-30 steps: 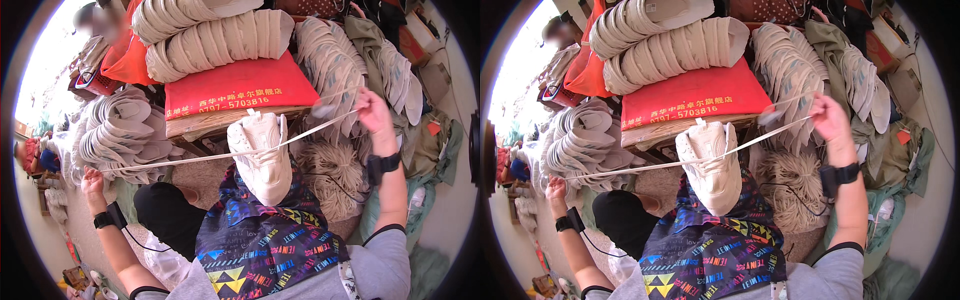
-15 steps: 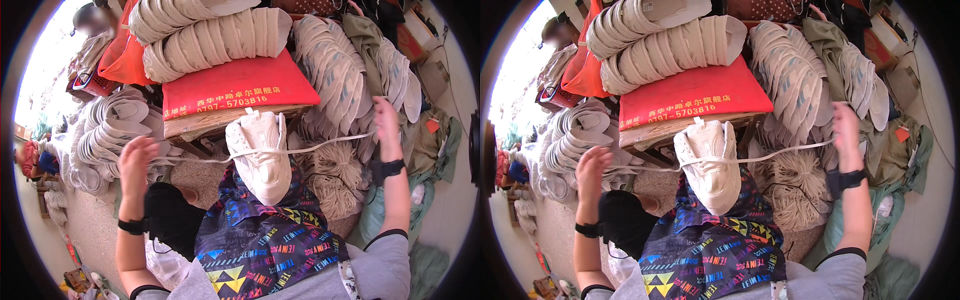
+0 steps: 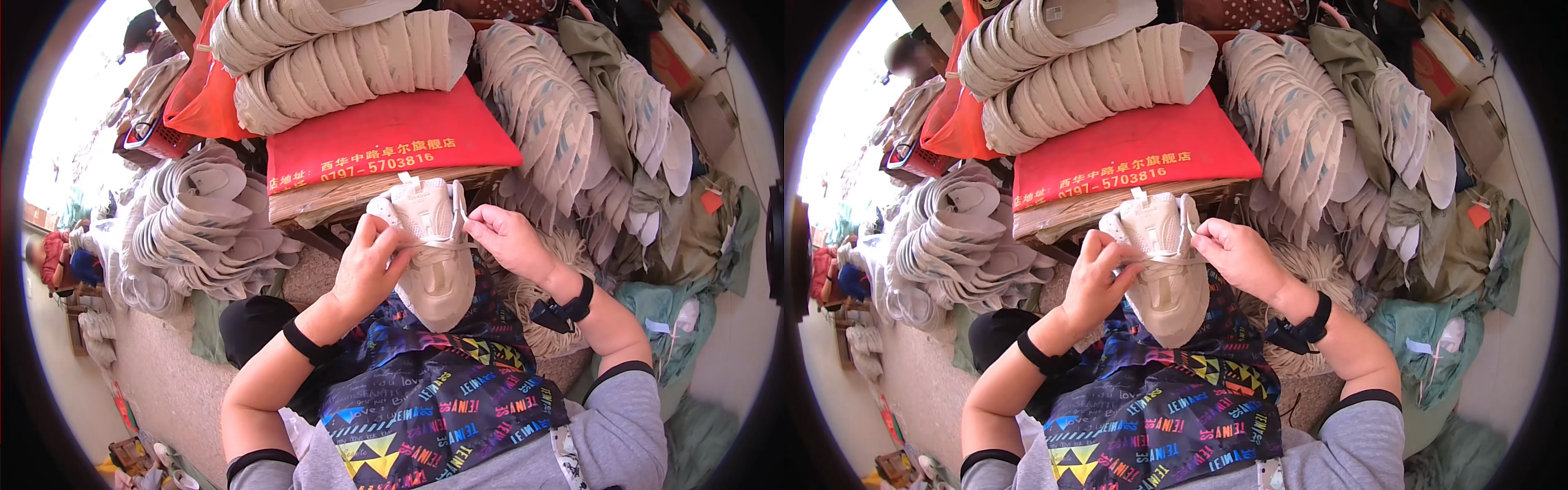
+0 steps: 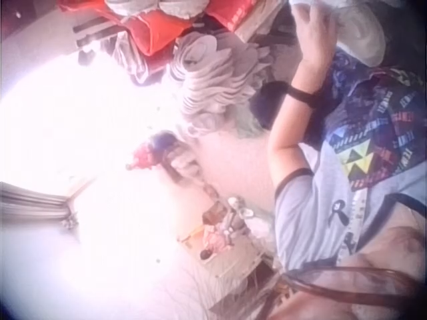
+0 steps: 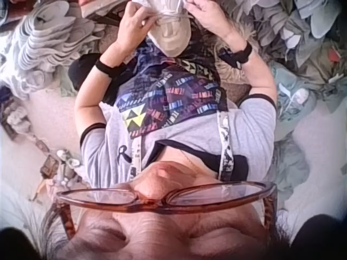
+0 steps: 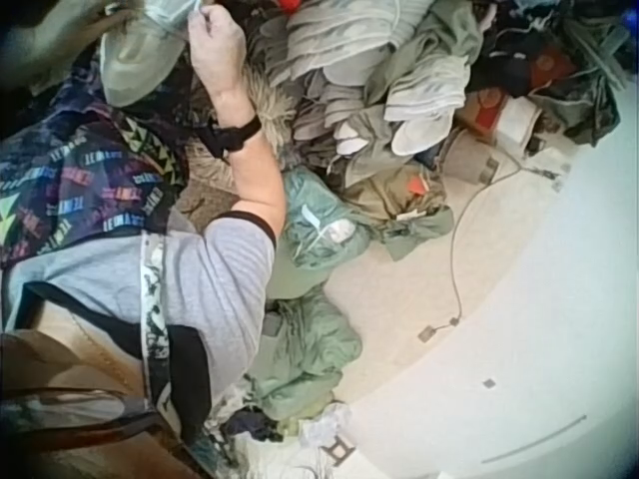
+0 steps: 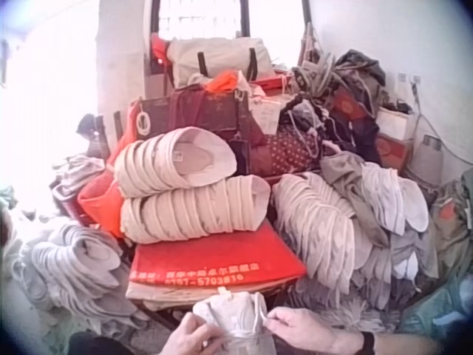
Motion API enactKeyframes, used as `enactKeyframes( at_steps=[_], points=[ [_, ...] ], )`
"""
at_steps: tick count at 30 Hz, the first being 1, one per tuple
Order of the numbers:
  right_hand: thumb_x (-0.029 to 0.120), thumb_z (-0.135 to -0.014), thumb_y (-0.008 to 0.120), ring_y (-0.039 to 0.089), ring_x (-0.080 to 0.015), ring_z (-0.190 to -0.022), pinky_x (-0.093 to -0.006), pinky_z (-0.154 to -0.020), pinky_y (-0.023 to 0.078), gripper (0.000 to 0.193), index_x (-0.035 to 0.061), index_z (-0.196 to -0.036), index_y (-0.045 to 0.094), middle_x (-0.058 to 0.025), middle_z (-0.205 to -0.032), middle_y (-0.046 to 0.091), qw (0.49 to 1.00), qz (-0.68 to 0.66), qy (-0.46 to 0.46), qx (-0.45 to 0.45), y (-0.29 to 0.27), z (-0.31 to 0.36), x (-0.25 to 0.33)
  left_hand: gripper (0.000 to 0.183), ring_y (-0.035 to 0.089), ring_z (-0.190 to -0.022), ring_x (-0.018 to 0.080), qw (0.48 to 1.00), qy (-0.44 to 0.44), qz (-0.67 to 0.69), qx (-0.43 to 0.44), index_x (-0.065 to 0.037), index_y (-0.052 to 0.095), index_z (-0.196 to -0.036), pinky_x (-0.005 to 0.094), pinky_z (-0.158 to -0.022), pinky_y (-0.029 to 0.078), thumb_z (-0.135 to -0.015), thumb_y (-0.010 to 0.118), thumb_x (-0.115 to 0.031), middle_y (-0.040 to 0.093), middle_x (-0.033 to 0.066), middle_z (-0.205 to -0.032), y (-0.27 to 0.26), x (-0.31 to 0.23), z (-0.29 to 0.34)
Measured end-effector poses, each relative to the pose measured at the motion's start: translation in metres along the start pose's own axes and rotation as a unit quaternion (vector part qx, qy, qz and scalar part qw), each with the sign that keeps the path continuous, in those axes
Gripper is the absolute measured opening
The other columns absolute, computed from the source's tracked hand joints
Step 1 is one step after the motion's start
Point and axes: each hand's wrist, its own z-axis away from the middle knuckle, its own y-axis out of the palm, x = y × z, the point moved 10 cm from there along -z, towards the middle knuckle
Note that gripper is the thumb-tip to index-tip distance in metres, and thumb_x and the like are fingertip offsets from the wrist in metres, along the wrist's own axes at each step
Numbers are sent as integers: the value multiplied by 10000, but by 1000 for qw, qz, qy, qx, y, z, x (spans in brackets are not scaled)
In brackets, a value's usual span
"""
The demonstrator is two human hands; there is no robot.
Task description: The recorder is lacing a white sneaker in a room filled with shoe components.
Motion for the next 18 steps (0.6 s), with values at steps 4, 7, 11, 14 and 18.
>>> enactKeyframes(
  at_steps=[4,7,11,14,18],
  points=[
    [173,-948,583,539,-146,-624,-315,-602,449,177,-1,-930,607,-68,-707,583,996,9,-81,-25,-1,8,-3,163,561,-813,312,999,35,-1,14,-58,609,-972,390,-682,492,-830,686,-74,501,130,-926,4,-8,-6],
    [189,-951,580,544,-153,-606,-319,-594,449,188,6,-925,615,-74,-680,589,993,21,-113,-30,2,14,5,142,561,-816,330,1000,-3,21,-2,-50,604,-961,402,-683,490,-838,672,-68,501,139,-925,4,-2,-8],
    [239,-947,587,570,-171,-582,-324,-575,451,212,32,-946,631,-90,-652,595,998,47,-44,-25,4,15,0,137,564,-807,334,997,-68,42,-6,-32,592,-936,405,-686,493,-839,675,-82,502,142,-920,2,-3,-9],
    [281,-942,590,584,-196,-569,-331,-565,452,230,57,-942,644,-89,-640,602,996,73,-34,-41,1,15,1,142,565,-804,335,999,-47,22,-3,-22,578,-908,404,-682,494,-835,681,-87,498,144,-905,4,-7,-14],
    [321,-939,577,621,-239,-585,-350,-568,466,265,73,-894,659,-102,-636,616,992,116,-36,-35,1,14,8,157,566,-809,339,998,33,-47,-7,-16,565,-884,413,-672,493,-825,691,-90,489,149,-887,11,-16,-16]
  ],
)
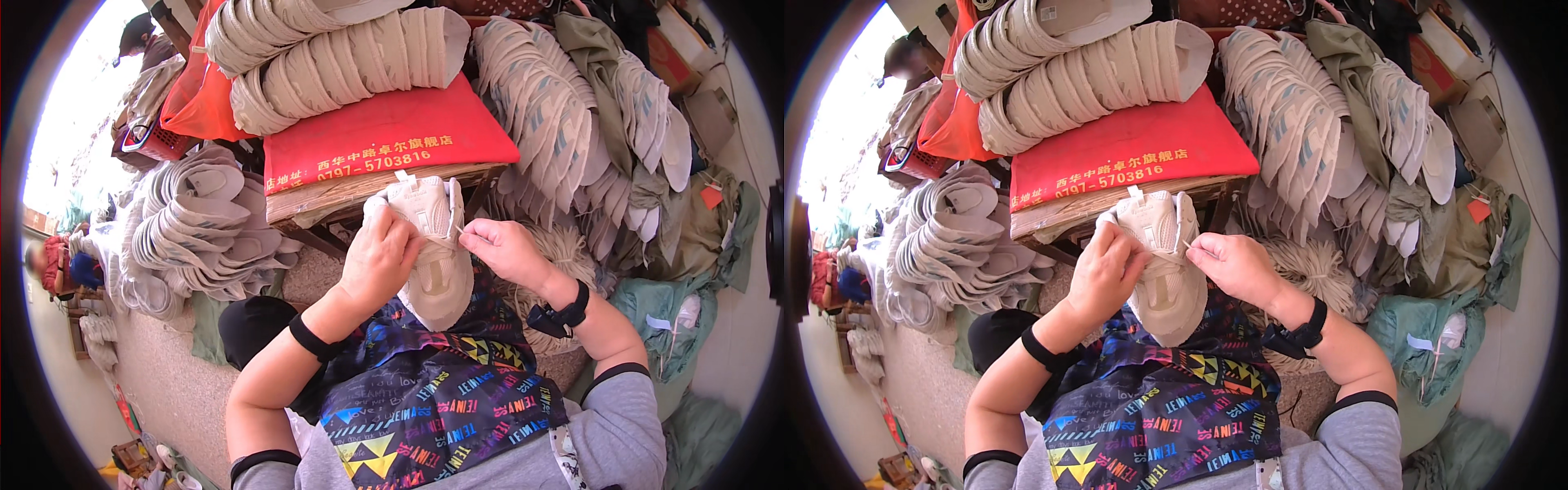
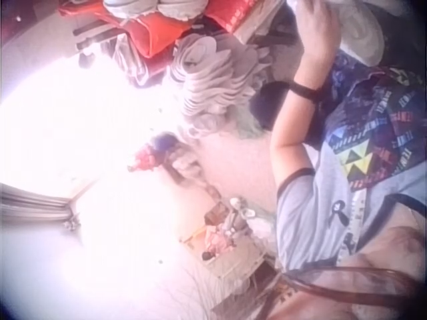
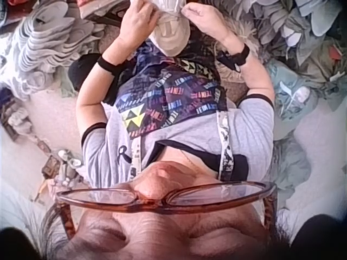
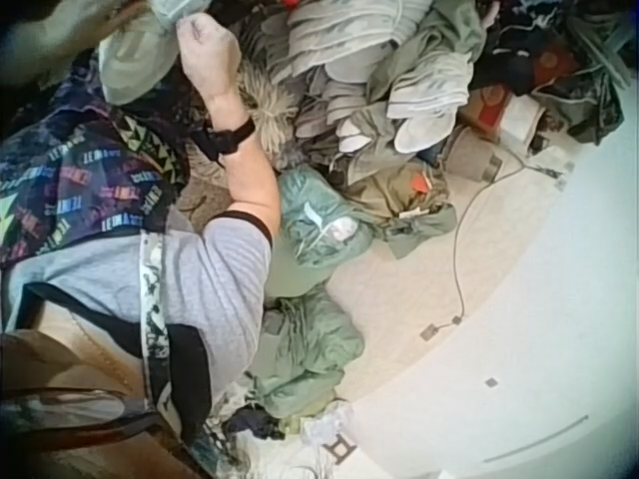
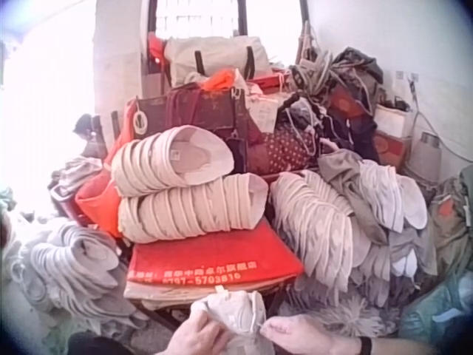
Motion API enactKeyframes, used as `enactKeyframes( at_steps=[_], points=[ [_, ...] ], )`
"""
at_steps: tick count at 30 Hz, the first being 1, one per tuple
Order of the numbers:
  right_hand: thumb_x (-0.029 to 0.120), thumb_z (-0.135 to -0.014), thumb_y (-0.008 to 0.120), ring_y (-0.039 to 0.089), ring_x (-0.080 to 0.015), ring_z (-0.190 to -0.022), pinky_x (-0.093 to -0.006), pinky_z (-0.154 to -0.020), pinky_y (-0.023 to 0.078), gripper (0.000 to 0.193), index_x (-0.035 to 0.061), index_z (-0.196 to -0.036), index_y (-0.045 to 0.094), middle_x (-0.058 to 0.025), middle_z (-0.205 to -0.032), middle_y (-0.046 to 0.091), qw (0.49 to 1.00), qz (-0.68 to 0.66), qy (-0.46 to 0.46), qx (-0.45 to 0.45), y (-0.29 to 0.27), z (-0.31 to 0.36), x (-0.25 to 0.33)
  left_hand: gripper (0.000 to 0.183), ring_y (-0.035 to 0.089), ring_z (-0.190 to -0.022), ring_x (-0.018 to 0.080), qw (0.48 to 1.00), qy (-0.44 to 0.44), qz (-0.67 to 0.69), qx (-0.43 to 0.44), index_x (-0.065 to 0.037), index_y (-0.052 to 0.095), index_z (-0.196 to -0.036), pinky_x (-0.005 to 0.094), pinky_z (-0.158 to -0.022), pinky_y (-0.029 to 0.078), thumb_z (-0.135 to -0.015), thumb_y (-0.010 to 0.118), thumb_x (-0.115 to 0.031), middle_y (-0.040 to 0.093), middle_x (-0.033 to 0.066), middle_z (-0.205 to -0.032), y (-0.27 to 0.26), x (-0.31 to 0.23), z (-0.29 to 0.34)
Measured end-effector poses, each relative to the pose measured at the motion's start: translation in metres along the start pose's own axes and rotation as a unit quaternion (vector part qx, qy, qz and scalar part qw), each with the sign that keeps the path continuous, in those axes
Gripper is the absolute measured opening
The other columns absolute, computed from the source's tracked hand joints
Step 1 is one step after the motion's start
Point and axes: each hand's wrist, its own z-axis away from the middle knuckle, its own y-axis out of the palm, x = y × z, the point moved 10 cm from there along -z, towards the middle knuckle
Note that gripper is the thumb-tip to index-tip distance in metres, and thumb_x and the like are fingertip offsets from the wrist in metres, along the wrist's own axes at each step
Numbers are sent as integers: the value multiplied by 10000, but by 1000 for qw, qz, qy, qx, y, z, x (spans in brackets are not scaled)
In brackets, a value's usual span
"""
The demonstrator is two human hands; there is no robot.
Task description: The recorder is lacing a white sneaker in a room filled with shoe components.
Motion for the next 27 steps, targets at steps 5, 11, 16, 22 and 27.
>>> enactKeyframes(
  at_steps=[5,11,16,22,27],
  points=[
    [299,-913,594,608,-238,-591,-354,-577,463,252,65,-856,668,-111,-634,604,999,27,-1,24,2,-5,6,168,571,-809,357,999,-31,26,-13,-12,559,-894,430,-673,494,-832,688,-100,502,161,-910,3,9,7],
    [288,-854,588,625,-352,-631,-431,-581,485,244,72,-748,627,-152,-637,612,994,97,-42,4,-2,-19,19,178,582,-815,368,987,-126,93,36,-28,561,-912,437,-684,507,-838,693,-121,513,160,-958,4,12,14],
    [258,-839,583,625,-361,-630,-457,-580,489,233,69,-703,594,-152,-620,598,984,147,-100,-33,-5,-19,34,174,586,-810,374,992,-100,69,36,-34,567,-895,446,-681,507,-840,697,-136,516,162,-963,6,10,12],
    [220,-843,590,598,-374,-620,-446,-560,466,191,57,-744,584,-157,-630,575,969,182,-164,-27,-5,-19,48,193,585,-801,414,995,-82,44,24,-17,561,-853,472,-676,496,-865,677,-170,525,173,-909,0,4,5],
    [158,-764,695,606,-296,-936,-417,-760,498,204,57,-891,571,-116,-992,610,895,363,-261,9,2,-12,75,225,444,-574,130,688,-479,535,107,-76,563,-809,269,-524,357,-979,564,-224,497,12,-715,49,56,56]
  ],
)
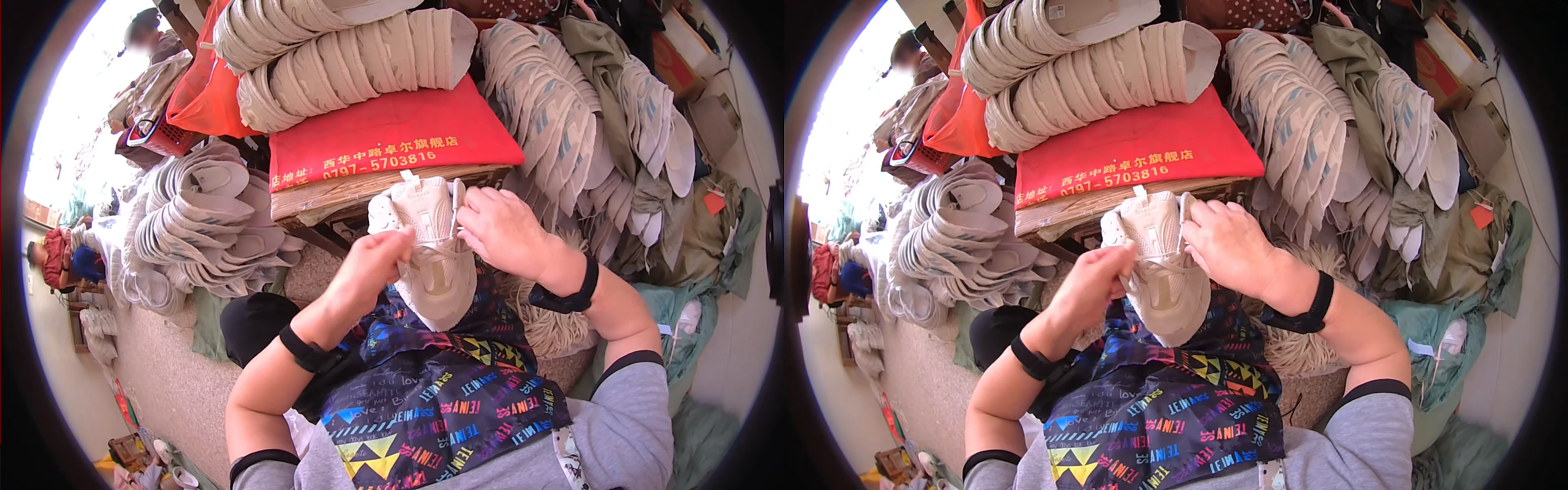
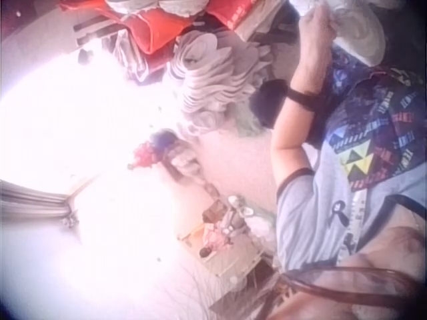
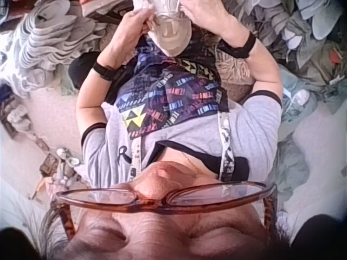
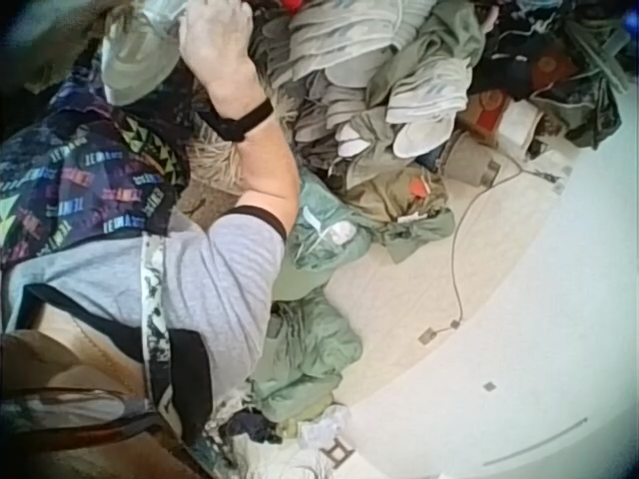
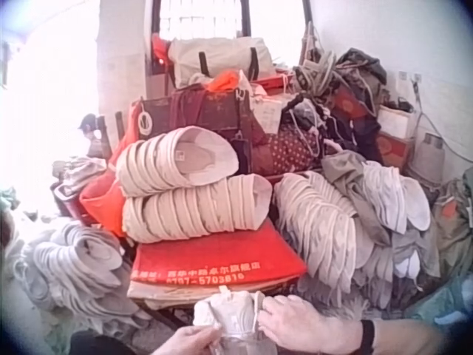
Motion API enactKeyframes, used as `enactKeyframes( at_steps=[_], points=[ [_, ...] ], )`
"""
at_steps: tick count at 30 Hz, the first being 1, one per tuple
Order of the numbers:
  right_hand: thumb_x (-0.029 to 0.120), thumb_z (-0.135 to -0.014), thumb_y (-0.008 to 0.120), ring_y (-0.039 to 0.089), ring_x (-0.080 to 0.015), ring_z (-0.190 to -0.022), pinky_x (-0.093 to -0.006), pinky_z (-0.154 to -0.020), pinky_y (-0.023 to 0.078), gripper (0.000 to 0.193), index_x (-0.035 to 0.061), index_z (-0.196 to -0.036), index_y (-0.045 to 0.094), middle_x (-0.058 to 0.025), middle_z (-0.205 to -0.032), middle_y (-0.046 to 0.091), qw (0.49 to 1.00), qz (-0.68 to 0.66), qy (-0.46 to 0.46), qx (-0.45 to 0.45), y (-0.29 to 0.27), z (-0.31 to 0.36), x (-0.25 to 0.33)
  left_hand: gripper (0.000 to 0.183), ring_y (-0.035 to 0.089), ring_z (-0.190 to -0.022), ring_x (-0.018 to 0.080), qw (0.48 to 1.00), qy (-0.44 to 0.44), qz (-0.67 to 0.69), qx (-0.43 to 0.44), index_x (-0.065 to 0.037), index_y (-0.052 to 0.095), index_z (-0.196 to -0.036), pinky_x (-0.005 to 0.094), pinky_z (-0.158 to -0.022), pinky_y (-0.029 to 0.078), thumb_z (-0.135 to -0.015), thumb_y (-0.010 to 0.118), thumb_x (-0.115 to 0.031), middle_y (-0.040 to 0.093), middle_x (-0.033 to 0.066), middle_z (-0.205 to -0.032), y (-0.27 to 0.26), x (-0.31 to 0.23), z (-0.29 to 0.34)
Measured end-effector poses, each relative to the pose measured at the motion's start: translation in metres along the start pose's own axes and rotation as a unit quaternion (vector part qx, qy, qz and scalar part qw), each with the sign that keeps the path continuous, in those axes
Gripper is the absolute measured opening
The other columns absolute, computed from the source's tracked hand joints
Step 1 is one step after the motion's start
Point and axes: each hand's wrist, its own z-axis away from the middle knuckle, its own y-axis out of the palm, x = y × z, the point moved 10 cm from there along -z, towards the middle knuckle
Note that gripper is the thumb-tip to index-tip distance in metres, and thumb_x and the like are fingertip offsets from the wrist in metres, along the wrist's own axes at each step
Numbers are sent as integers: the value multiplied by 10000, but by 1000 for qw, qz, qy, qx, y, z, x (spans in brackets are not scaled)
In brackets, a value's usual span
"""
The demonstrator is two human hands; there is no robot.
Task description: The recorder is lacing a white sneaker in a room filled with shoe components.
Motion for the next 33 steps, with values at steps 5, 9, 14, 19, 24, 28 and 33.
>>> enactKeyframes(
  at_steps=[5,9,14,19,24,28,33],
  points=[
    [86,-691,732,577,-279,-964,-399,-798,511,374,64,-1019,555,-82,-1035,539,994,-16,-66,-83,-19,-5,7,229,379,-552,75,939,-81,334,30,-109,537,-831,224,-507,306,-1007,518,-255,477,-38,-696,-7,8,-1],
    [61,-677,739,611,-290,-900,-412,-758,525,400,72,-1025,542,-87,-1044,543,989,-49,-140,-22,-14,-10,8,243,435,-596,85,901,-29,433,14,-89,568,-856,226,-563,379,-1003,528,-278,532,-28,-726,-39,17,-9],
    [75,-688,748,636,-323,-830,-428,-694,531,336,79,-955,545,-94,-1065,551,979,-111,-145,90,9,-17,-3,281,608,-884,199,940,39,293,-169,42,485,-1199,290,-765,517,-948,506,-83,563,130,-1025,-75,18,7],
    [83,-711,755,634,-311,-824,-415,-693,517,283,70,-919,563,-79,-1024,548,964,-178,-150,128,11,-24,-9,388,574,-1168,336,958,103,214,-162,112,417,-1310,371,-997,493,-925,405,70,519,241,-1251,-68,8,19],
    [84,-761,743,600,-254,-854,-371,-740,475,184,44,-897,625,-79,-924,542,910,-372,-89,160,29,-21,-33,306,633,-1066,282,966,146,173,-127,94,467,-1281,351,-955,523,-1017,379,-34,598,207,-1149,-56,-1,21],
    [108,-782,729,597,-255,-849,-368,-733,473,142,28,-851,634,-87,-892,541,925,-344,-61,150,28,-22,-28,346,690,-789,179,973,217,0,-86,8,450,-1362,248,-714,560,-1055,360,-123,665,140,-1021,-34,-35,36],
    [140,-827,704,576,-224,-767,-343,-706,469,133,22,-834,643,-76,-866,540,925,-363,-19,106,31,-24,-28,343,611,-574,90,954,251,-117,-116,-27,428,-1373,187,-556,466,-1058,355,-143,685,88,-934,-24,-42,29]
  ],
)
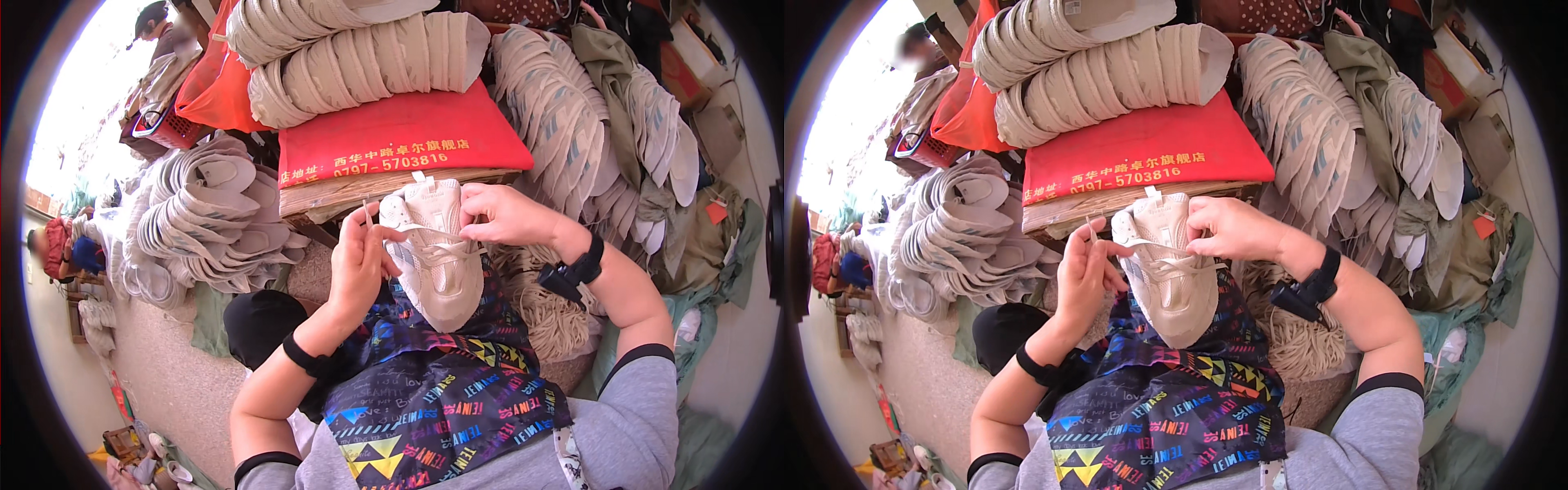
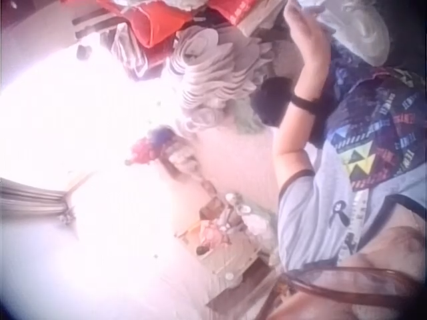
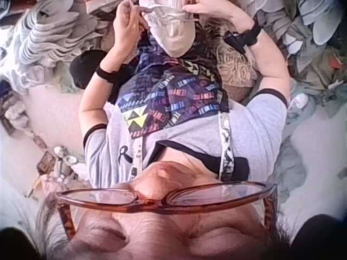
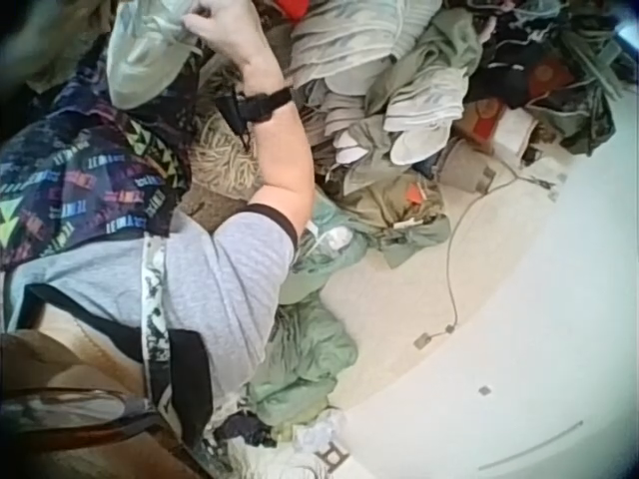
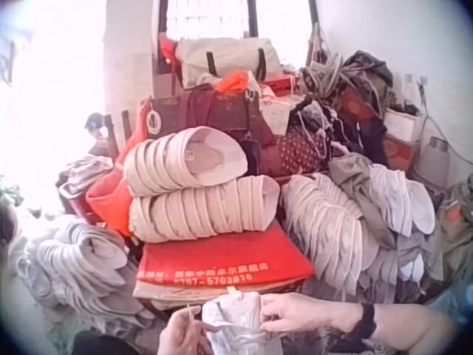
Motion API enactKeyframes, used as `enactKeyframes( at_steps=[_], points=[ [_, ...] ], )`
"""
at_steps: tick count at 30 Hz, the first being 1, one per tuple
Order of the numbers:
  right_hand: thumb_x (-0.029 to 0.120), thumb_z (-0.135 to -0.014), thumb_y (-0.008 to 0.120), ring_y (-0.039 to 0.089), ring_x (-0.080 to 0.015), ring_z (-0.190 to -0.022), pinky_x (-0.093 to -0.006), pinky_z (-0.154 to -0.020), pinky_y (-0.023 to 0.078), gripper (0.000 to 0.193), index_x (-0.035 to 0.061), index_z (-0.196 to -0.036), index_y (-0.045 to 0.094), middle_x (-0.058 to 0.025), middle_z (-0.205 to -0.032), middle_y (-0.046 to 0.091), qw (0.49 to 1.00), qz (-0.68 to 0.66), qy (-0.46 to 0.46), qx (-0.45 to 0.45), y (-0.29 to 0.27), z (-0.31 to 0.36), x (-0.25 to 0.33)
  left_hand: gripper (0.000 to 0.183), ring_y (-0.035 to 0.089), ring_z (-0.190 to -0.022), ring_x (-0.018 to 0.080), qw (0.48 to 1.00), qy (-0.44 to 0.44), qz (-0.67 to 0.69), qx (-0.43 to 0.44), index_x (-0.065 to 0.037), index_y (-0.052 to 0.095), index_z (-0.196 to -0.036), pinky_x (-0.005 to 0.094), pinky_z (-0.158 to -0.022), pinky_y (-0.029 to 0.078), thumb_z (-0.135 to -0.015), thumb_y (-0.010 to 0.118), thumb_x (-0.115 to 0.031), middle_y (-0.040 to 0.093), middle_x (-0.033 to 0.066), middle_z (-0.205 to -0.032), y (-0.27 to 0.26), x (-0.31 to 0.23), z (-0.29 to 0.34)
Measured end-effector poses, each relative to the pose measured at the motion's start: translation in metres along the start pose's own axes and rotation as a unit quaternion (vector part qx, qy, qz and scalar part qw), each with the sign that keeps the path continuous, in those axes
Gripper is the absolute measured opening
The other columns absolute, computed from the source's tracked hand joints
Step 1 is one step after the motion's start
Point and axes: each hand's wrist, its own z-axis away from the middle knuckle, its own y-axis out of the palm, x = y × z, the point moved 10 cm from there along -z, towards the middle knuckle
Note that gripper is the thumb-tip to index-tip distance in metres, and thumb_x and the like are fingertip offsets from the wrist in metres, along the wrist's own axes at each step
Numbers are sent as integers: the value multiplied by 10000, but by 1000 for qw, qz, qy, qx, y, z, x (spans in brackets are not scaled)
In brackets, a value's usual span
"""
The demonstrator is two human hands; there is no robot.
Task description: The recorder is lacing a white sneaker in a room filled with shoe components.
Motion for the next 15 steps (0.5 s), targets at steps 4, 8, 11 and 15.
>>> enactKeyframes(
  at_steps=[4,8,11,15],
  points=[
    [164,-841,707,568,-227,-753,-348,-701,471,146,27,-851,658,-81,-851,540,994,-35,14,-106,2,7,4,119,555,-587,91,996,50,-22,-70,-2,535,-1056,223,-526,434,-1019,449,-76,617,58,-884,-4,3,-13],
    [180,-889,686,566,-159,-758,-323,-695,474,171,19,-842,656,-33,-851,549,929,-315,139,-132,-5,11,31,150,507,-638,63,985,129,-85,-77,-18,561,-994,208,-562,423,-1031,457,-119,540,16,-853,5,0,-12],
    [175,-932,648,559,-97,-738,-263,-670,468,165,23,-869,646,4,-885,569,972,-173,-47,-153,-26,2,69,153,490,-581,54,998,56,-17,-27,-18,557,-993,202,-528,416,-1032,457,-127,558,14,-793,24,19,-2],
    [185,-956,620,551,-64,-740,-247,-646,463,153,33,-942,614,-1,-878,608,949,-303,40,-77,8,-3,40,188,406,-481,28,999,-27,-40,-2,-23,569,-977,195,-444,356,-1036,467,-170,516,-27,-653,21,26,3]
  ],
)
